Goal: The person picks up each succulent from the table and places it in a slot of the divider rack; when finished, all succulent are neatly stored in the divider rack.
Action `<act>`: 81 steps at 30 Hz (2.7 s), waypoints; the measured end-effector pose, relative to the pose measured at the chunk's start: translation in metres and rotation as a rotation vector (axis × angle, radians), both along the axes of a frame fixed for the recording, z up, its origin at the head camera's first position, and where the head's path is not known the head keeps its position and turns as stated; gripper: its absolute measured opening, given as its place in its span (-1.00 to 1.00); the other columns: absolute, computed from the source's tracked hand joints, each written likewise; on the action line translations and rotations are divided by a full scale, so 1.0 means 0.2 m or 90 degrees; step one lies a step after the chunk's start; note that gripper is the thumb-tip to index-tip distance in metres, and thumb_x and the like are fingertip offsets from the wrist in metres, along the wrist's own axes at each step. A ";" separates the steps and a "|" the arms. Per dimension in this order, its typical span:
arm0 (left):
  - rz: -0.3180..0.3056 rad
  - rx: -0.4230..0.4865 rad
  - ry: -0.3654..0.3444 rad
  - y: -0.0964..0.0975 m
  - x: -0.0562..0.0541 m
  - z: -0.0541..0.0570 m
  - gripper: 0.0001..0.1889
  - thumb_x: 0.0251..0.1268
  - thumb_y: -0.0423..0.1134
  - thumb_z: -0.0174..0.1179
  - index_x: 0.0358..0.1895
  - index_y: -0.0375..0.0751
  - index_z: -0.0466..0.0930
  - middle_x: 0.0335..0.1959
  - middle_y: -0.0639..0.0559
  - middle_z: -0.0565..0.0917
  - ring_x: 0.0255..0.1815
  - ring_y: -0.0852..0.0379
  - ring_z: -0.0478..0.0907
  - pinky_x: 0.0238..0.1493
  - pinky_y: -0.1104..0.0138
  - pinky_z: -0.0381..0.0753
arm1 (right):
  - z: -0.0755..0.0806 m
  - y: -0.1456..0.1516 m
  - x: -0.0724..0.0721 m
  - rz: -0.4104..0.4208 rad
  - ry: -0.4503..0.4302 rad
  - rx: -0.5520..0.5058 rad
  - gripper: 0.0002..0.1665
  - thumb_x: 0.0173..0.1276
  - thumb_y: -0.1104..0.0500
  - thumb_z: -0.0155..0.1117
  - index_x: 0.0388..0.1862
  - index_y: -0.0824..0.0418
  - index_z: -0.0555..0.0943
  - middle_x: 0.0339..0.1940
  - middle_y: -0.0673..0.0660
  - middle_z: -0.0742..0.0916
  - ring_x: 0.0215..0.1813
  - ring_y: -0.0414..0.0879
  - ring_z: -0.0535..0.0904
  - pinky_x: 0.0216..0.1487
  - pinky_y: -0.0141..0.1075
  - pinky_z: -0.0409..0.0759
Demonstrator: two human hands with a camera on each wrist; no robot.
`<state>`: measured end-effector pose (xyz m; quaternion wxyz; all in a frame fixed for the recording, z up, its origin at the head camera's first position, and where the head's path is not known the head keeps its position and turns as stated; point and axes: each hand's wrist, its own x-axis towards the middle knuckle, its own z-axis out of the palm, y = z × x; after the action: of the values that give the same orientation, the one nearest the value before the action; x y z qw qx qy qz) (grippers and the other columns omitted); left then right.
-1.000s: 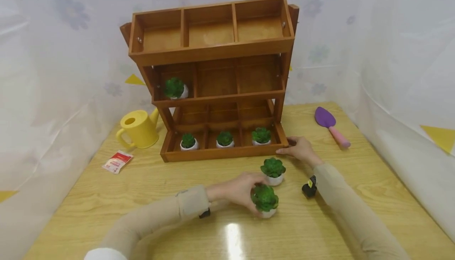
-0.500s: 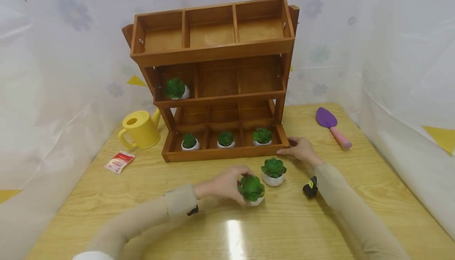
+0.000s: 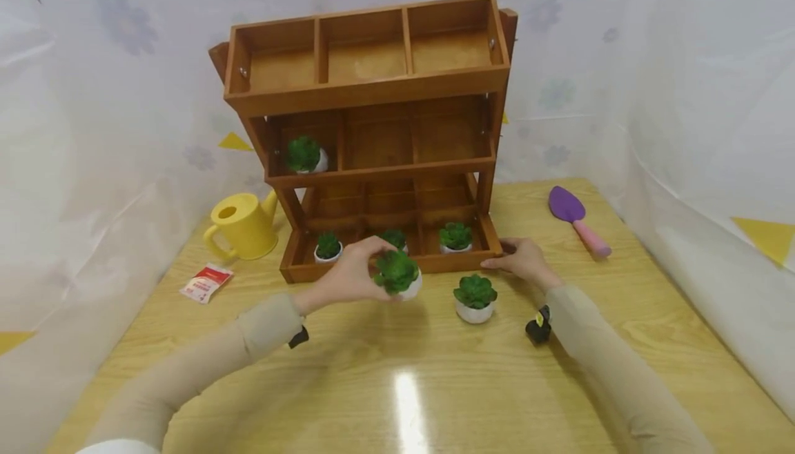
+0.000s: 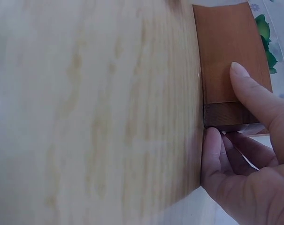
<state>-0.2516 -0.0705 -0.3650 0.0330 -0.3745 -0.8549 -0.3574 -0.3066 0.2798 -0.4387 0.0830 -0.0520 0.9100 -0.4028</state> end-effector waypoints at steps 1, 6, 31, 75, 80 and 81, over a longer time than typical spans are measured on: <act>0.014 0.008 0.006 -0.02 -0.01 0.02 -0.37 -0.21 -0.14 0.58 0.03 -0.21 0.54 -0.10 -0.03 0.59 -0.11 0.10 0.56 -0.08 0.28 0.63 | 0.00 0.00 0.00 0.000 0.001 -0.001 0.07 0.16 -0.20 0.40 0.41 0.44 0.24 0.29 0.46 0.48 0.30 0.35 0.37 0.27 0.14 0.37; 0.095 0.078 0.045 -0.09 -0.08 0.11 -0.37 -0.20 -0.16 0.56 0.04 -0.22 0.54 -0.10 -0.06 0.57 -0.15 0.09 0.55 -0.21 0.27 0.65 | 0.01 0.00 0.00 -0.002 0.001 0.000 0.06 0.16 -0.20 0.40 0.41 0.44 0.25 0.28 0.46 0.49 0.29 0.33 0.39 0.25 0.12 0.39; 0.212 0.309 0.404 -0.02 -0.44 0.26 -0.37 -0.17 -0.24 0.54 0.04 -0.34 0.47 -0.06 -0.21 0.50 -0.04 -0.09 0.48 0.06 0.21 0.55 | 0.02 -0.01 0.01 -0.003 0.001 0.005 0.03 0.17 -0.18 0.40 0.40 0.44 0.26 0.28 0.46 0.48 0.30 0.36 0.35 0.26 0.16 0.37; 0.316 0.175 0.195 0.09 -0.59 0.35 -0.34 0.04 -0.11 0.44 0.15 -0.39 0.40 0.05 -0.25 0.46 0.08 -0.14 0.46 0.18 0.15 0.51 | 0.00 -0.02 0.01 -0.007 0.018 0.007 0.01 0.16 -0.18 0.41 0.37 0.43 0.31 0.26 0.46 0.50 0.28 0.36 0.38 0.24 0.15 0.38; 0.327 0.167 0.179 0.09 -0.59 0.37 -0.37 0.04 -0.10 0.43 0.12 -0.37 0.43 0.02 -0.23 0.48 0.06 -0.11 0.47 0.17 0.15 0.51 | -0.01 -0.02 0.01 -0.006 0.020 0.008 0.00 0.17 -0.17 0.41 0.37 0.44 0.31 0.26 0.46 0.50 0.28 0.36 0.38 0.24 0.14 0.39; 0.330 0.166 0.178 0.09 -0.59 0.37 -0.37 0.03 -0.09 0.44 0.11 -0.37 0.44 0.02 -0.23 0.49 0.06 -0.12 0.47 0.16 0.14 0.51 | -0.01 -0.02 0.01 -0.006 0.020 0.009 0.00 0.17 -0.17 0.41 0.37 0.44 0.31 0.26 0.46 0.50 0.28 0.36 0.38 0.24 0.15 0.38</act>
<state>-0.3706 -0.0521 -0.2912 0.2878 -0.1821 -0.8560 -0.3890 -0.3044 0.2759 -0.4398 0.0671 -0.0535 0.9143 -0.3958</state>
